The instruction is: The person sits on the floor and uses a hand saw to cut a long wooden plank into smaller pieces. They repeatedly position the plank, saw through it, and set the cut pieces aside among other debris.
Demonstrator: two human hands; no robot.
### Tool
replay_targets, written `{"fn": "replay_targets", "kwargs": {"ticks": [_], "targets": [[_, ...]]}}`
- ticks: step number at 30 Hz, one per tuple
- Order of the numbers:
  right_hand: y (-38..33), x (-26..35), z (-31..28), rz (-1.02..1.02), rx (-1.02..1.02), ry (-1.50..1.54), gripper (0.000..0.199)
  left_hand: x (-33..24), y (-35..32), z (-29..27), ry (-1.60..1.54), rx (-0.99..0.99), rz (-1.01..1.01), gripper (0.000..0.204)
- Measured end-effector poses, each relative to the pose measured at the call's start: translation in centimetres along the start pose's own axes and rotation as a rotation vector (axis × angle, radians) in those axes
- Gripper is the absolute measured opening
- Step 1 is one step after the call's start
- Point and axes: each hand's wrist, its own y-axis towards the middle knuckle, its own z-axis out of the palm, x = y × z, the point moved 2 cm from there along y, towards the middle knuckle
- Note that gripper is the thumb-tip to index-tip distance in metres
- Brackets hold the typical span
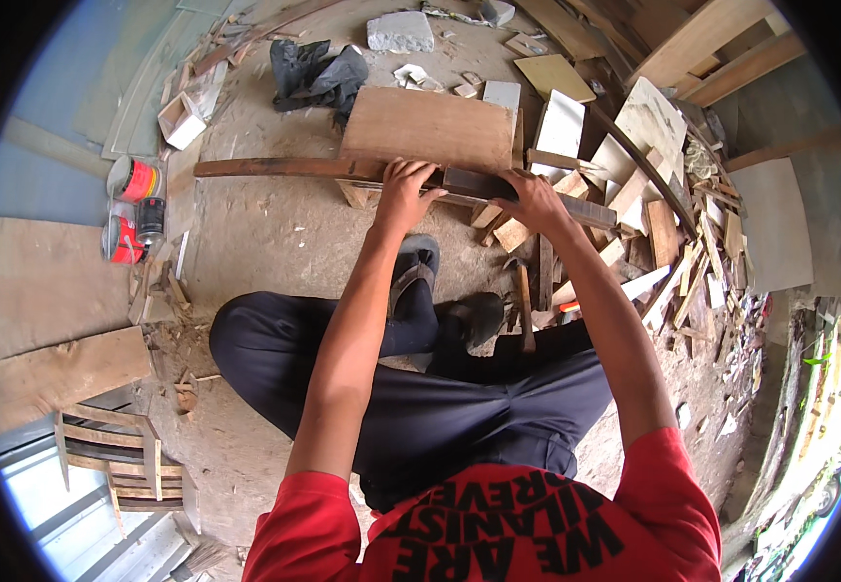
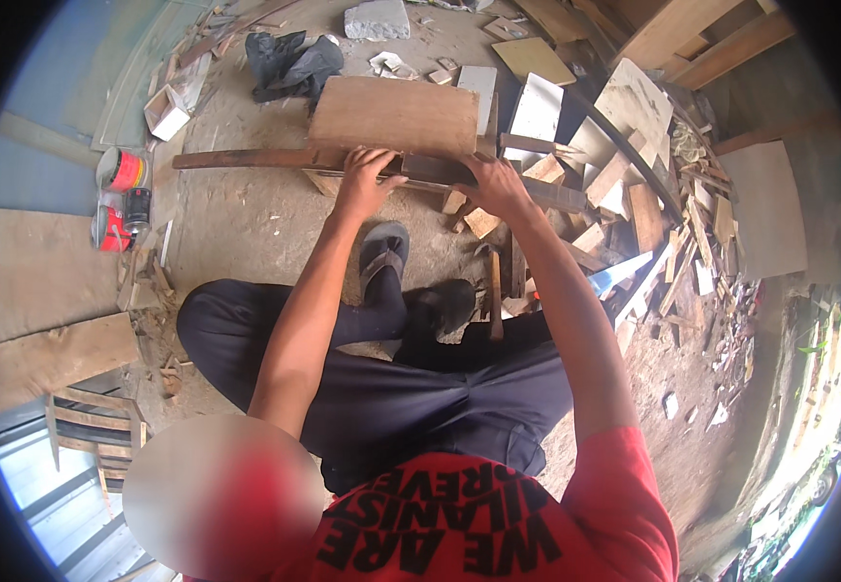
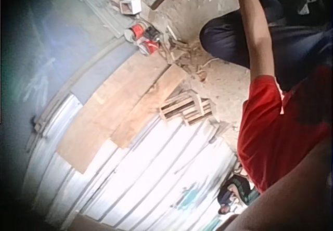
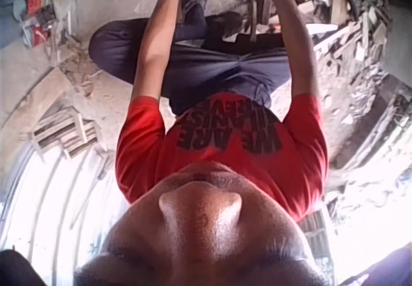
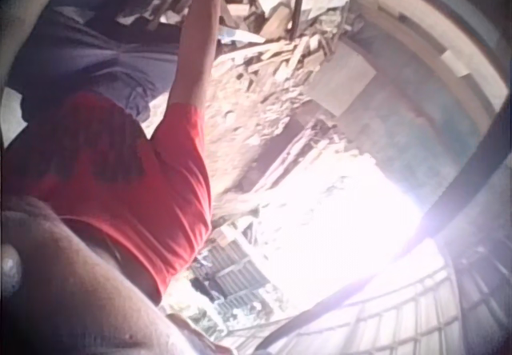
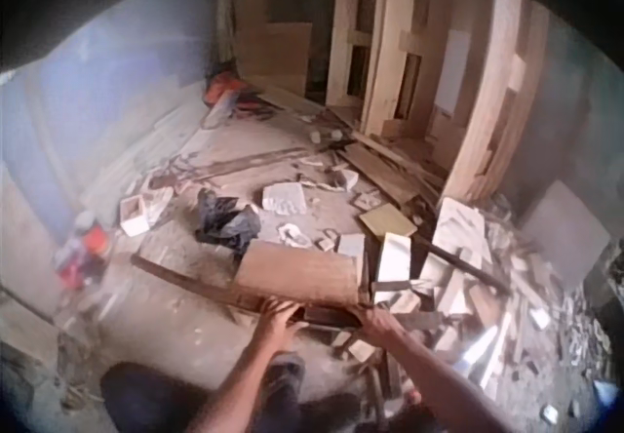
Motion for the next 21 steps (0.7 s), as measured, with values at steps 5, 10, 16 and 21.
{"fn": "replay_targets", "kwargs": {"ticks": [5, 10, 16, 21], "targets": [[0.1, 1.0, -0.3, 0.012, -0.064, -0.104, 0.059, 0.7, 0.0, -0.1, 0.000, -0.031, 0.038, 0.050], [-0.9, -0.3, -3.2, 0.028, -0.398, 0.051, 0.057, 0.1, 0.2, -0.3, 0.013, -0.007, 0.090, 0.046], [-7.8, -5.5, -6.0, 0.323, -0.706, 0.171, 0.043, -0.3, 0.2, -0.7, 0.044, 0.008, 0.077, 0.046], [-14.7, -16.0, 1.6, 0.673, -0.835, 0.199, 0.046, -0.1, 0.1, -0.3, 0.026, 0.064, 0.075, 0.045]]}}
